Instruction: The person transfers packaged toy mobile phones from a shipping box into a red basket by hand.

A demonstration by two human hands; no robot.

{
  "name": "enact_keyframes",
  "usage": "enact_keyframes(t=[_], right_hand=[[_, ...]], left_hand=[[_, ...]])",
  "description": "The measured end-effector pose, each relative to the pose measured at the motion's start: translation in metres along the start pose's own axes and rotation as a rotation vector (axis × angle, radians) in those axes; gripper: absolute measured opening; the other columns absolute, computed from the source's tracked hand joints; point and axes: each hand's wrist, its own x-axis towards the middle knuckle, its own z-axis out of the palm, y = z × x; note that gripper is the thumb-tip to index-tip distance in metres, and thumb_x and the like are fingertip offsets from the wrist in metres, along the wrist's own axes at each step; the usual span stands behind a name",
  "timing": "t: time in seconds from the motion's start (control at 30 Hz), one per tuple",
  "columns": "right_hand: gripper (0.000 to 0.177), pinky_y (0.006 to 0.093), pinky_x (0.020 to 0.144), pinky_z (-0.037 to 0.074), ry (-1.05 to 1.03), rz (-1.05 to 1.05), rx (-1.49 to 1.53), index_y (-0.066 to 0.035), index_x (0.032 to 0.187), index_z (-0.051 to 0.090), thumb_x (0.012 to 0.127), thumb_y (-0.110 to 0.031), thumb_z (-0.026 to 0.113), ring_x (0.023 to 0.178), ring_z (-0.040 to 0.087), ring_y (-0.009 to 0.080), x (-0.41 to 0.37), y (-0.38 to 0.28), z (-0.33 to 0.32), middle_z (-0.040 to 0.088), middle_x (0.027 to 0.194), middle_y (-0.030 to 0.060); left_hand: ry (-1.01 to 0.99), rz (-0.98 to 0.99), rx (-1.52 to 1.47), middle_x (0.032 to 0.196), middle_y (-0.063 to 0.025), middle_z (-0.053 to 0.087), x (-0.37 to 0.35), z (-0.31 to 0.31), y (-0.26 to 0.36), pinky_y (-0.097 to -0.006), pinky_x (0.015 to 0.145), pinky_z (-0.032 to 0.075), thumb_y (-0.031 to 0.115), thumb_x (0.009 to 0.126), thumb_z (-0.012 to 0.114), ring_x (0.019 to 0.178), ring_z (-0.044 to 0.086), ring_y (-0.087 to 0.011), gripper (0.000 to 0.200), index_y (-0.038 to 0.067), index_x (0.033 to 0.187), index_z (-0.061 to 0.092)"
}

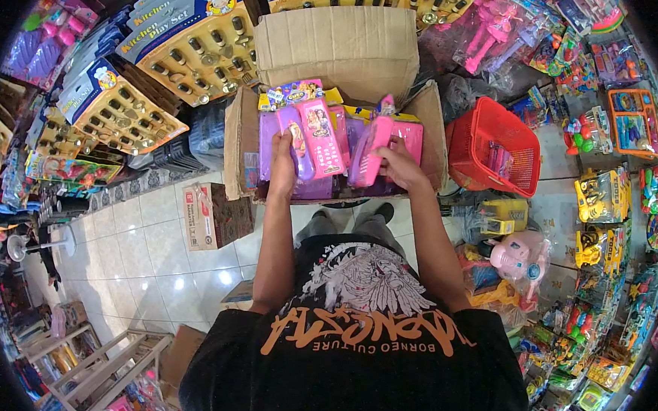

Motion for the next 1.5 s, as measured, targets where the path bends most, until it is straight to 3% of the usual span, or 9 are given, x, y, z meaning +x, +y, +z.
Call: enact_keyframes(t=[0.27,0.67,0.9,1.0,1.07,1.1,1.23,1.37,1.5], right_hand=[[0.044,0.041,0.083,0.051,-0.295,-0.241,0.927,0.0,0.122,0.045,0.083,-0.016,0.056,0.093,0.062,0.0263,-0.02,-0.009,-0.059,0.059,0.107,0.0156],[0.042,0.0262,0.074,0.046,-0.119,-0.457,0.307,-0.01,0.129,0.041,0.09,-0.02,0.055,0.093,0.053,0.0093,-0.03,-0.042,-0.006,0.054,0.104,0.0054],[0.039,0.0256,0.091,0.038,0.052,-0.632,0.066,-0.006,0.127,0.044,0.092,-0.023,0.05,0.107,0.048,0.0117,-0.009,-0.035,-0.015,0.052,0.115,0.0049],[0.051,0.0281,0.093,0.037,0.269,-0.379,-0.107,-0.003,0.13,0.039,0.089,-0.027,0.056,0.11,0.048,0.0163,0.01,-0.026,-0.036,0.052,0.118,0.0085],[0.072,0.0347,0.099,0.034,0.28,-0.393,-0.668,0.0,0.132,0.035,0.079,-0.04,0.064,0.119,0.044,0.025,0.034,0.001,-0.047,0.047,0.126,0.0169],[0.1,0.0432,0.104,0.028,0.247,-0.092,-0.826,0.001,0.137,0.022,0.068,-0.052,0.07,0.128,0.03,0.0379,0.021,-0.014,-0.04,0.03,0.138,0.0259],[0.114,0.0492,0.105,0.024,0.371,0.053,-1.213,0.002,0.139,0.002,0.065,-0.044,0.075,0.131,0.013,0.0473,0.034,0.011,-0.016,0.006,0.144,0.0275],[0.113,0.0486,0.105,0.026,0.369,0.072,-1.145,0.002,0.139,0.001,0.065,-0.037,0.076,0.13,0.014,0.0493,0.039,0.007,-0.02,0.005,0.144,0.0296],[0.098,0.0461,0.097,0.036,0.486,-0.117,-1.002,0.001,0.135,0.017,0.064,-0.028,0.078,0.116,0.041,0.0418,0.051,0.015,-0.035,0.034,0.13,0.0292]], left_hand=[[-0.171,-0.041,-0.055,0.11,-0.0081,0.049,0.0,0.013,0.009,-0.0299,0.09,0.037,0.037,0.093,0.042,0.102,0.047,-0.0163,0.044,0.003,0.12,0.038],[-0.495,-0.007,-0.226,0.123,-0.0097,0.044,-0.014,0.073,-0.011,-0.0339,0.096,0.037,0.031,0.088,0.056,0.112,0.045,-0.0184,0.057,0.007,0.13,0.028],[-0.458,0.021,-0.247,0.12,-0.0087,0.046,-0.008,0.071,-0.008,-0.0335,0.094,0.039,0.022,0.086,0.058,0.109,0.047,-0.017,0.057,0.008,0.132,0.027],[-0.375,0.005,-0.211,0.119,-0.008,0.047,-0.002,0.06,-0.004,-0.0336,0.092,0.04,0.02,0.086,0.058,0.108,0.048,-0.0168,0.056,0.009,0.131,0.028],[-0.308,0.016,-0.163,0.118,-0.0078,0.048,0.001,0.053,-0.004,-0.0334,0.092,0.041,0.019,0.085,0.058,0.107,0.048,-0.0167,0.055,0.008,0.131,0.029],[-0.289,0.017,-0.196,0.117,-0.0082,0.049,0.0,0.052,-0.003,-0.0328,0.091,0.041,0.02,0.085,0.059,0.106,0.049,-0.0165,0.054,0.008,0.13,0.031],[-0.201,-0.058,-0.179,0.115,-0.0089,0.05,-0.003,0.048,-0.002,-0.0309,0.089,0.042,0.021,0.086,0.059,0.103,0.051,-0.0163,0.053,0.006,0.129,0.032],[-0.251,-0.078,-0.212,0.114,-0.01,0.052,-0.003,0.046,-0.002,-0.0309,0.087,0.043,0.024,0.086,0.06,0.102,0.052,-0.0166,0.056,0.004,0.129,0.031],[-0.268,-0.06,-0.226,0.115,-0.0104,0.051,0.0,0.049,-0.003,-0.0312,0.087,0.043,0.024,0.086,0.061,0.103,0.052,-0.0168,0.056,0.003,0.129,0.031]])
